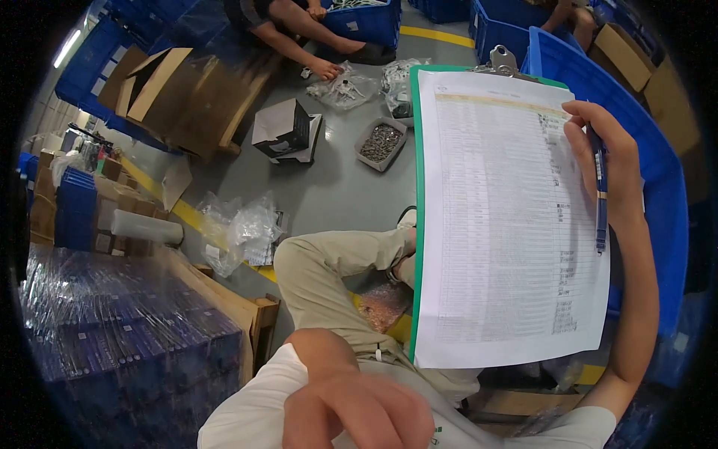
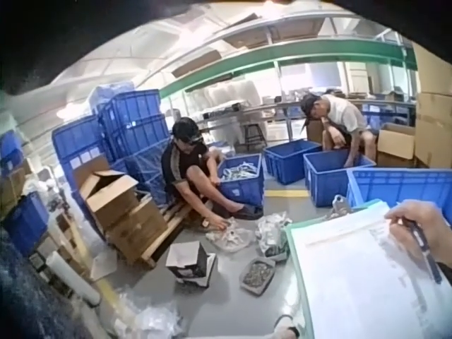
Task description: Checking components against a list on a clipboard and marking them with a pen.
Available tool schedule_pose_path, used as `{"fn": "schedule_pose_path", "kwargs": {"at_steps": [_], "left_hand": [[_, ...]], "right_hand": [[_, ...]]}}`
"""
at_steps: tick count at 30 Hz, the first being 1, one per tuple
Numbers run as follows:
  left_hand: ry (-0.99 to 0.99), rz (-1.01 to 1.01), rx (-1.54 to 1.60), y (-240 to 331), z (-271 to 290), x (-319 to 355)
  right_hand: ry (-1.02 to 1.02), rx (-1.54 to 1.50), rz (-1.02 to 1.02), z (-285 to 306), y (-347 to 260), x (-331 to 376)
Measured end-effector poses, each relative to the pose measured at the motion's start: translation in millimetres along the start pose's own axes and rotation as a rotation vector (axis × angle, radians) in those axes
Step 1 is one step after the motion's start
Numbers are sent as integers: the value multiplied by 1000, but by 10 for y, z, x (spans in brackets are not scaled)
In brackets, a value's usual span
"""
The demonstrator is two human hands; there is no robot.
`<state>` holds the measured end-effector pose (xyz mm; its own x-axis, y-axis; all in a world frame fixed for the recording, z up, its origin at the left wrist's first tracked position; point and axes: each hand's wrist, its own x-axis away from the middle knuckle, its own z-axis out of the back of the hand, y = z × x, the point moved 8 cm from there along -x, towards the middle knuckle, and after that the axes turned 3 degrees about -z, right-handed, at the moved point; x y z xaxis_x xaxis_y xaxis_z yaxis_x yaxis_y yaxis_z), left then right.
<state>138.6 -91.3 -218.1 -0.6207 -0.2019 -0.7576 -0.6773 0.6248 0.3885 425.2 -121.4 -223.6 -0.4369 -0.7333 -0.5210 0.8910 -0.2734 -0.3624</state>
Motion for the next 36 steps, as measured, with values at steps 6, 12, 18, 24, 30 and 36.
{"fn": "schedule_pose_path", "kwargs": {"at_steps": [6,12,18,24,30,36], "left_hand": [[-124,-128,66,26,70,-68],[259,-51,-217,-87,281,-19],[710,-94,-652,-62,1143,439],[952,370,-386,-663,1296,501],[734,581,-475,-708,1311,135],[688,590,-370,-707,1466,116]], "right_hand": [[-10,18,-61,42,23,44],[12,28,-21,57,76,93],[11,49,84,115,-188,-25],[233,-222,360,263,-263,14],[12,-45,45,69,-116,69],[-32,24,106,27,-184,117]]}}
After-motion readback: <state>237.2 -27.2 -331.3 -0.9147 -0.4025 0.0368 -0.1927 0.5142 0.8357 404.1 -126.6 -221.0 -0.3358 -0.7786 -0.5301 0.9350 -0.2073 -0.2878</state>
